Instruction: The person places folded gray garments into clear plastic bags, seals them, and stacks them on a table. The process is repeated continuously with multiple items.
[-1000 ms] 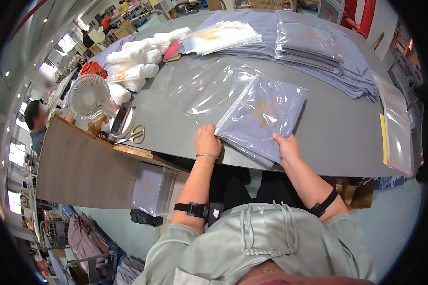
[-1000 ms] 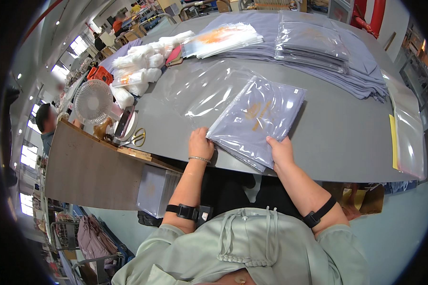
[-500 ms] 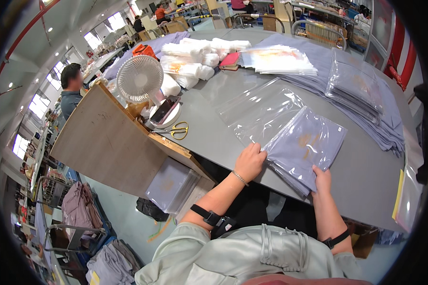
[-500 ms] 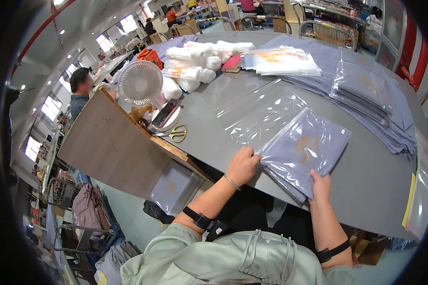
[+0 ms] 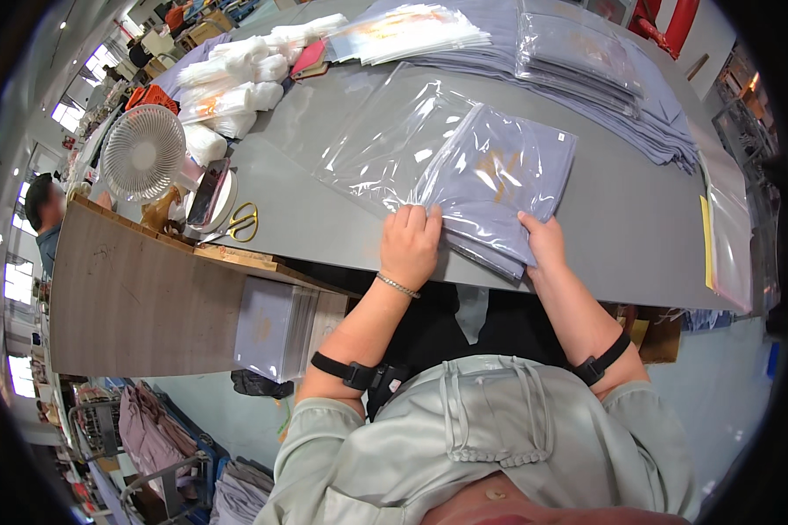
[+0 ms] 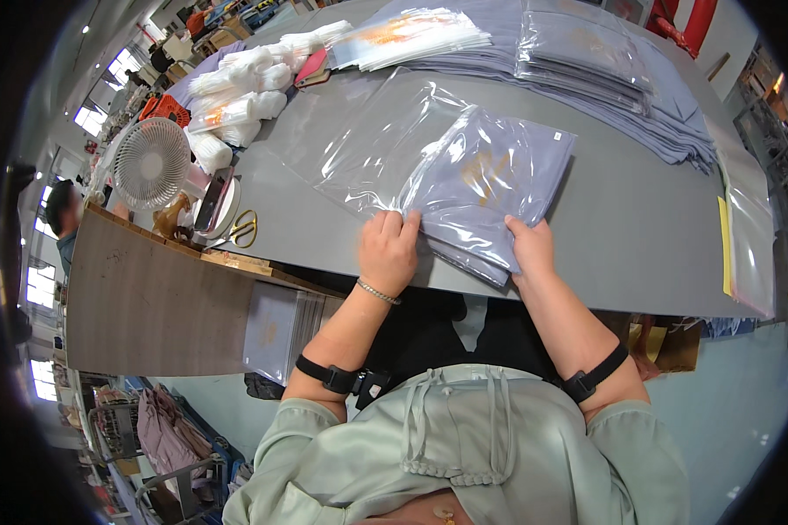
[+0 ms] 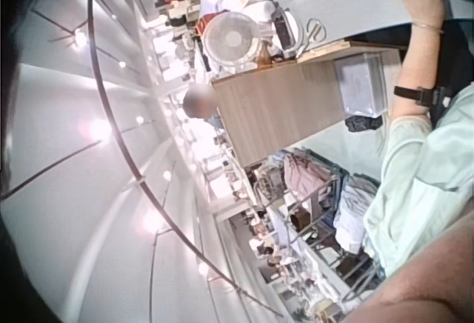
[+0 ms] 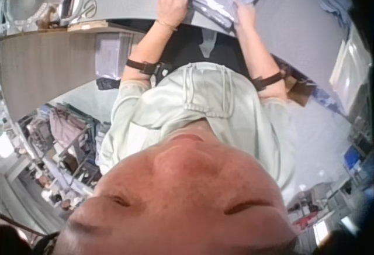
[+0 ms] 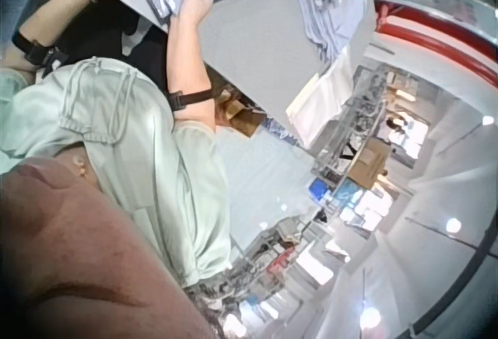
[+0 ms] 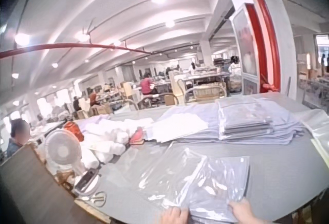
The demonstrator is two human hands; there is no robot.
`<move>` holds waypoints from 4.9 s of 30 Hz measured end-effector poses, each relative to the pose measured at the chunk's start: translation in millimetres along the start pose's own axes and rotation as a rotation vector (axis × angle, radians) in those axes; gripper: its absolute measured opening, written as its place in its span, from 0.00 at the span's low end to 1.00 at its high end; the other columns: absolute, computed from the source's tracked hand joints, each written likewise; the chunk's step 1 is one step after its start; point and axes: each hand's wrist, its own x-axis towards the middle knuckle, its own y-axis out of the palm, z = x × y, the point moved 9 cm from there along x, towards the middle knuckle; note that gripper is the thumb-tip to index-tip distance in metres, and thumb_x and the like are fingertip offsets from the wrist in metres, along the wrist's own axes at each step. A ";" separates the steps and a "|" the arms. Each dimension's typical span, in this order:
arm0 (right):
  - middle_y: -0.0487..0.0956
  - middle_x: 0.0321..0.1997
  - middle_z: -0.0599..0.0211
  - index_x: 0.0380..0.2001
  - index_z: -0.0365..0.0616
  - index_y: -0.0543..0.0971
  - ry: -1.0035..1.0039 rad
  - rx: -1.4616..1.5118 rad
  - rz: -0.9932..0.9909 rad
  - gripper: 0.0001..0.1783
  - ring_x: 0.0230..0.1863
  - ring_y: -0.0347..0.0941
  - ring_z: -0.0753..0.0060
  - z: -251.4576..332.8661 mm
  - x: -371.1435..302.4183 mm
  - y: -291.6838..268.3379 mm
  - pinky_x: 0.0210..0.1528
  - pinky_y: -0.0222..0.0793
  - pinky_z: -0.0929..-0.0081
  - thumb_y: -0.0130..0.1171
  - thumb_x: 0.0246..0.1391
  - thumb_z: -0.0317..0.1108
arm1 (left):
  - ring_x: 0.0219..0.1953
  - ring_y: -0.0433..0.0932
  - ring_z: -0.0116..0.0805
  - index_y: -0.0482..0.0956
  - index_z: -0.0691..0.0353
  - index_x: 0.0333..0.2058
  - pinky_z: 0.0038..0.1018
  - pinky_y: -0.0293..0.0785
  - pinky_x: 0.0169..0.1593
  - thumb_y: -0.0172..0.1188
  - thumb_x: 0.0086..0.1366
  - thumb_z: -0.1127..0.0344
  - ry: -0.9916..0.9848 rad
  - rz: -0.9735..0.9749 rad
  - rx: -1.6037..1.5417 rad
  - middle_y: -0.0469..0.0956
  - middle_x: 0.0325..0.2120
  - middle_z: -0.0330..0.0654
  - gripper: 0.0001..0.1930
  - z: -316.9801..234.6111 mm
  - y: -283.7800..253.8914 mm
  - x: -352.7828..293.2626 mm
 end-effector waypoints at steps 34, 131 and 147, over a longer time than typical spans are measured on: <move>0.74 0.47 0.61 0.49 0.34 0.67 -0.106 0.049 0.227 0.19 0.46 0.69 0.70 -37.6 -18.6 61.5 0.50 0.64 0.70 0.55 0.53 0.25 | 0.47 0.72 0.48 0.73 0.69 0.41 0.35 0.69 0.51 0.52 0.58 0.68 -0.148 0.172 -0.177 0.74 0.43 0.51 0.14 -4.1 43.7 99.9; 0.66 0.57 0.52 0.52 0.31 0.66 -1.294 -1.642 0.094 0.21 0.48 0.68 0.53 30.3 108.8 228.3 0.49 0.67 0.63 0.42 0.55 0.26 | 0.65 0.51 0.48 0.59 0.66 0.59 0.49 0.53 0.60 0.55 0.54 0.62 0.125 0.688 -0.298 0.49 0.63 0.58 0.33 -76.6 21.3 -81.7; 0.65 0.59 0.51 0.57 0.42 0.63 -0.884 -1.470 0.493 0.30 0.61 0.58 0.53 -12.3 81.0 222.0 0.62 0.53 0.54 0.53 0.52 0.39 | 0.65 0.51 0.47 0.57 0.68 0.59 0.49 0.49 0.62 0.59 0.54 0.54 0.050 0.724 -0.349 0.52 0.62 0.57 0.39 -66.8 14.6 -73.3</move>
